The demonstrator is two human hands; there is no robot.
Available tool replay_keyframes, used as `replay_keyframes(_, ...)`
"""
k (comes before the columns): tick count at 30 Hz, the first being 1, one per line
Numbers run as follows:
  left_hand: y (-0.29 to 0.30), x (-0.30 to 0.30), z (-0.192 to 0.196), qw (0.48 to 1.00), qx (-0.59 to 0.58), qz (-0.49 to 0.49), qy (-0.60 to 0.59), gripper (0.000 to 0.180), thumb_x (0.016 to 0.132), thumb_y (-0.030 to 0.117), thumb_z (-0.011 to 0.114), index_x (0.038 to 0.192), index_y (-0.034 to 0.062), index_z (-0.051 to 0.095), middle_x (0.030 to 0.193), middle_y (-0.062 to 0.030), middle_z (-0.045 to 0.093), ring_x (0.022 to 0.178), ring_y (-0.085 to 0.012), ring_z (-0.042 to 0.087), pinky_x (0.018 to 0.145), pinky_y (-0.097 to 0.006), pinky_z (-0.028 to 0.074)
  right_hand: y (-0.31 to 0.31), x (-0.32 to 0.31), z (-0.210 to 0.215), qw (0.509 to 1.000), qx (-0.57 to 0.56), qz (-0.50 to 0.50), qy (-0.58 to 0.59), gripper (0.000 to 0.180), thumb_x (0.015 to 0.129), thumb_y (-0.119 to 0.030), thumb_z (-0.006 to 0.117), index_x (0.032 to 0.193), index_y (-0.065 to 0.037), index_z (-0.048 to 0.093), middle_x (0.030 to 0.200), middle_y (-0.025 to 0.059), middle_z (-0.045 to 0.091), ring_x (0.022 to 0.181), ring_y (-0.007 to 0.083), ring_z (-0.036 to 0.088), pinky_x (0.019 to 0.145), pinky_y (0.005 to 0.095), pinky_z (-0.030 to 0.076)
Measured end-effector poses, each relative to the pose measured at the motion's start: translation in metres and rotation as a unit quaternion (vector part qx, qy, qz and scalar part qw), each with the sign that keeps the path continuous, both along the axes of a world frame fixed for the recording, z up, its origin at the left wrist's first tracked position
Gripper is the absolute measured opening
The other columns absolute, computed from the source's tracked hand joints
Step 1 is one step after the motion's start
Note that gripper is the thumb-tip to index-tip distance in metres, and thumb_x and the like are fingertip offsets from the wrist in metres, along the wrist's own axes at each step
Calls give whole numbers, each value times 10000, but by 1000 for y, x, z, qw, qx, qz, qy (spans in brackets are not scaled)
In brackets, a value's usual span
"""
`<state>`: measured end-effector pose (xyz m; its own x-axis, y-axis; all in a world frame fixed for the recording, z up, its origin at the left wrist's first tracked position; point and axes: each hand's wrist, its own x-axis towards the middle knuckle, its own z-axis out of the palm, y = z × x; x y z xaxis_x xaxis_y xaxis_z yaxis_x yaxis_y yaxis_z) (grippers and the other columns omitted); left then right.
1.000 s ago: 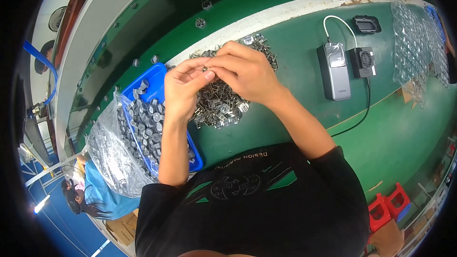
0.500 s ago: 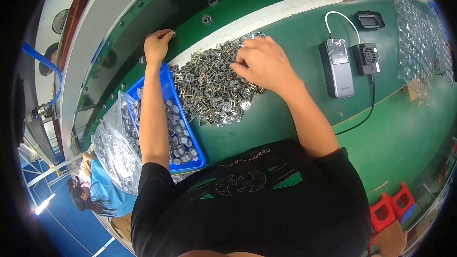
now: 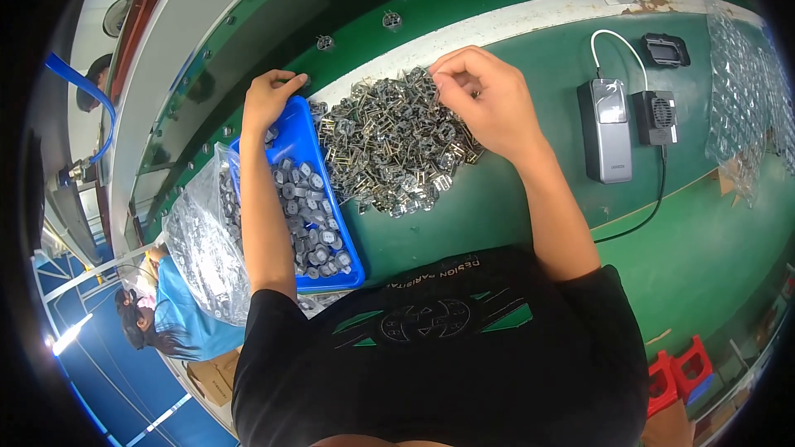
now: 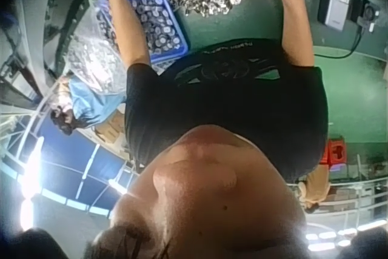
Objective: The person assembles small metal clips into plastic terminal housings by hand, taking the clips from a blue parts tray and inserting them into the housings to create assembled units.
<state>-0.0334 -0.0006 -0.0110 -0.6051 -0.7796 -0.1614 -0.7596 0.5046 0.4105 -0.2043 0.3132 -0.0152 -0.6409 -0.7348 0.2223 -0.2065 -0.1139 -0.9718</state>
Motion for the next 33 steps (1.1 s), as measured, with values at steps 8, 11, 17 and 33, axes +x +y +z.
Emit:
replay_keyframes(8,12,-11,0,996,44,-28,68,373,764,240,760,1042,0,699,841,-130,728,780,-192,698,732,-310,534,-2,0,0,929,-103,83,-346,109,944,-54,613,990,43,637,872,83,655,760,201,701,589,251,531)
replay_keyframes(11,45,-13,2,950,177,-68,249,323,806,86,730,1094,-27,640,872,-79,699,776,-121,647,693,-266,524,-4,3,1,917,-109,82,-374,131,949,-57,604,1020,48,637,908,90,654,773,193,690,623,260,527)
replay_keyframes(17,124,-28,27,925,236,-145,262,358,772,-39,716,1120,25,658,930,-55,639,780,-86,616,693,-225,532,-1,-2,-17,932,-111,112,-327,184,947,-30,587,1098,49,657,961,84,645,810,162,654,700,252,511)
replay_keyframes(33,162,-25,19,858,351,-192,321,430,766,-97,685,1188,-16,662,985,-62,549,809,-106,621,724,-216,534,-7,13,-10,987,-88,-8,136,194,807,-6,746,998,-33,736,941,53,685,780,129,633,646,250,502)
